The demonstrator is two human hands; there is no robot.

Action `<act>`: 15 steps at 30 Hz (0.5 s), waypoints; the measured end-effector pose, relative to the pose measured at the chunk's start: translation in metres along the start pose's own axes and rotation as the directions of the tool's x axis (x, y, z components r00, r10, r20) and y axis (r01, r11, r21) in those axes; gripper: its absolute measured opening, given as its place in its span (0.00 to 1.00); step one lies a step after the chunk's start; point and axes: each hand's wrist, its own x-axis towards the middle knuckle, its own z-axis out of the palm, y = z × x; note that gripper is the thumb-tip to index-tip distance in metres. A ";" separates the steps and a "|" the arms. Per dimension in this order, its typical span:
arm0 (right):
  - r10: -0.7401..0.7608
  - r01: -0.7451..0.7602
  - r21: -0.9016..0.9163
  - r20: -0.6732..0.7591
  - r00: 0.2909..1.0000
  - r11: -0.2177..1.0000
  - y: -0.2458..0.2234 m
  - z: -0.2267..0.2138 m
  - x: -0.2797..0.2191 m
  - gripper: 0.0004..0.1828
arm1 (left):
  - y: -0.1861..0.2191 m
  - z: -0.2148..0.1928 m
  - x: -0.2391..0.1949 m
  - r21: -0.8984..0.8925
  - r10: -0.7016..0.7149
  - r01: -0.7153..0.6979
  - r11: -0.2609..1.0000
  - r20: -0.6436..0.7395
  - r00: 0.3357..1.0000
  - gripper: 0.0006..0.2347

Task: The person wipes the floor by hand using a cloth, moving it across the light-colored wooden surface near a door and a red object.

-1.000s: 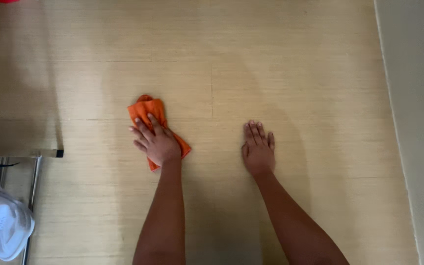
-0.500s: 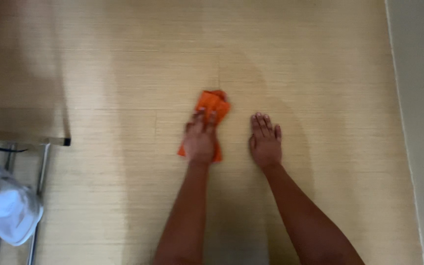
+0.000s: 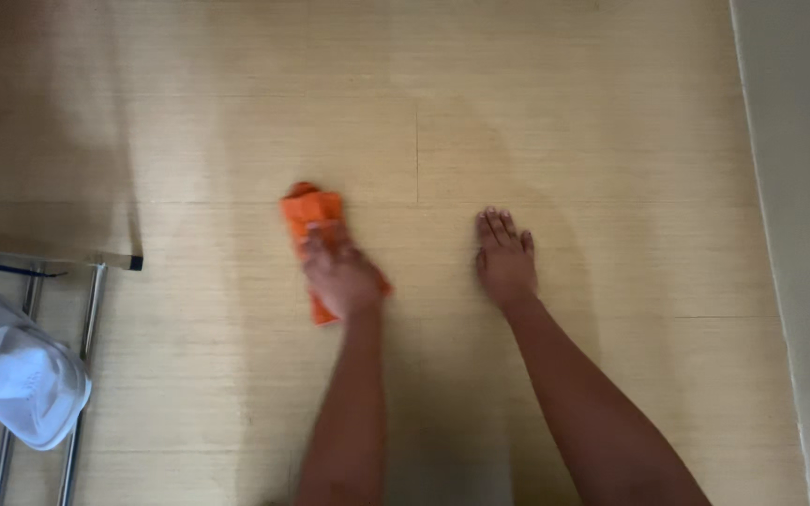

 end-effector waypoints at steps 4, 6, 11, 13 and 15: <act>0.078 -0.078 0.081 0.001 0.997 0.994 -0.019 -0.011 -0.005 0.35 | 0.043 -0.005 -0.040 -0.180 0.265 -0.237 0.955 0.147 0.953 0.21; 0.099 -0.098 0.108 -0.001 0.995 0.989 -0.024 -0.014 -0.006 0.35 | 0.062 -0.067 -0.029 -0.305 0.424 -0.371 0.877 0.130 0.896 0.26; 0.135 -0.132 0.190 -0.004 0.991 0.973 -0.022 -0.003 -0.006 0.32 | 0.047 -0.108 0.020 -0.362 0.131 -0.062 0.930 0.170 0.977 0.19; 0.144 -0.144 0.198 0.015 0.989 0.969 -0.021 -0.002 -0.005 0.32 | 0.040 -0.144 0.049 -0.416 -0.103 0.177 0.892 0.195 0.975 0.18; 0.156 -0.162 0.209 0.046 0.987 0.964 -0.019 0.001 -0.006 0.31 | 0.006 -0.127 0.062 -0.451 -0.323 0.402 0.796 0.244 0.914 0.18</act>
